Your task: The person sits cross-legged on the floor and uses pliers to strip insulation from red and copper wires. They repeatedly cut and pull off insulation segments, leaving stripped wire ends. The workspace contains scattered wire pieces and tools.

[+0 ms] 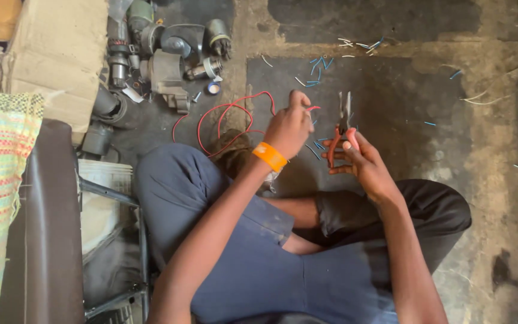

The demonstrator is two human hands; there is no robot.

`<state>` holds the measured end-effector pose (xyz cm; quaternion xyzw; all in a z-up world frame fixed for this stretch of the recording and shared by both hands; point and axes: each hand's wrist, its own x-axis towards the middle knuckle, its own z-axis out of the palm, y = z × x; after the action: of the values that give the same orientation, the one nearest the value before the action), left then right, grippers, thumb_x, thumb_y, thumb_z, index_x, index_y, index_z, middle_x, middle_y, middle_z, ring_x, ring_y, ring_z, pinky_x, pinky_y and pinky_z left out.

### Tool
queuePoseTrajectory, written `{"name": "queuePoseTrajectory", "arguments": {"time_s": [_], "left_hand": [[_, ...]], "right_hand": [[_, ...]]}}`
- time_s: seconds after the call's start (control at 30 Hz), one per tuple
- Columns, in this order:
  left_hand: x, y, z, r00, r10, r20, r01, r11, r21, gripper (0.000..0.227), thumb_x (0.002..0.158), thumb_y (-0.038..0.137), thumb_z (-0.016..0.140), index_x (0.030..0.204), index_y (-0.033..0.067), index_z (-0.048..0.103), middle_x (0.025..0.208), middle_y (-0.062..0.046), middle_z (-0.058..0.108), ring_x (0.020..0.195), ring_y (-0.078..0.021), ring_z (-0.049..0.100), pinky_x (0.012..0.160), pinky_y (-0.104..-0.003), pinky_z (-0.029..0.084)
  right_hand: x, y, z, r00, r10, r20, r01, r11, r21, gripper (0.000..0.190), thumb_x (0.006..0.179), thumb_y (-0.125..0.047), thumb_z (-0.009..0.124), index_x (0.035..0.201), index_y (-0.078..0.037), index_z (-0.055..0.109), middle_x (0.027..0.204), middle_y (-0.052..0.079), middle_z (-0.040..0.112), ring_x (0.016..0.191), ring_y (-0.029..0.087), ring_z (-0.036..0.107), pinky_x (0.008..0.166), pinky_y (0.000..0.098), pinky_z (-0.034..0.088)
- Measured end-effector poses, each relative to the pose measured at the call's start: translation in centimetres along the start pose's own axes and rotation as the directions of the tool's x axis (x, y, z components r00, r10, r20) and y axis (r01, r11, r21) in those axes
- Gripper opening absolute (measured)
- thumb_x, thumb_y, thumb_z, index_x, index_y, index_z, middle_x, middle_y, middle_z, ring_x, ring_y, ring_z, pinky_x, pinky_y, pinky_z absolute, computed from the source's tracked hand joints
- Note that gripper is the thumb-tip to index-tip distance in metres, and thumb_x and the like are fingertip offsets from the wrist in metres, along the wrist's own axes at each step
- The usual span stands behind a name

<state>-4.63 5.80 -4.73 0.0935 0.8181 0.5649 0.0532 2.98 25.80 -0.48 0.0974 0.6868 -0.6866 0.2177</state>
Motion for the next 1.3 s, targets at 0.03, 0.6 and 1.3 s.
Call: {"name": "queuePoseTrajectory", "arguments": {"time_s": [0.03,0.6,1.3], "left_hand": [[0.2,-1.0,0.9,0.997,0.078,-0.025,-0.078,0.997,-0.004,0.016,0.100,0.006,0.049,0.115,0.0043,0.045,0.081,-0.010,0.074,0.079,-0.0324,0.074,0.071,-0.043,0.056],[-0.2,0.8,1.1,0.948,0.187,-0.258,-0.197,0.980,-0.015,0.007,0.093,0.006,0.069,0.097,0.0040,0.064,0.092,-0.009,0.068,0.079,-0.0230,0.067,0.068,-0.034,0.054],[-0.7,0.3,1.9,0.999,-0.042,-0.014,0.037,0.970,-0.238,0.010,0.092,0.007,0.073,0.101,0.0022,0.074,0.086,-0.007,0.072,0.065,-0.0100,0.063,0.059,-0.028,0.051]], "right_hand": [[0.1,0.0,0.0,0.999,-0.027,0.026,0.028,0.999,-0.038,0.041,0.107,-0.027,0.042,0.142,-0.008,0.048,0.126,0.009,0.066,0.111,0.021,0.064,0.083,0.0373,0.057],[1.2,1.5,0.5,0.999,-0.014,0.048,0.020,0.991,-0.132,0.028,0.109,-0.027,0.045,0.126,-0.006,0.055,0.102,0.000,0.058,0.094,0.010,0.057,0.079,0.0300,0.056],[1.5,2.4,1.3,0.993,-0.117,0.008,0.117,0.993,-0.028,0.030,0.115,-0.024,0.045,0.130,0.000,0.054,0.093,0.007,0.058,0.082,0.016,0.054,0.070,0.0298,0.049]]}}
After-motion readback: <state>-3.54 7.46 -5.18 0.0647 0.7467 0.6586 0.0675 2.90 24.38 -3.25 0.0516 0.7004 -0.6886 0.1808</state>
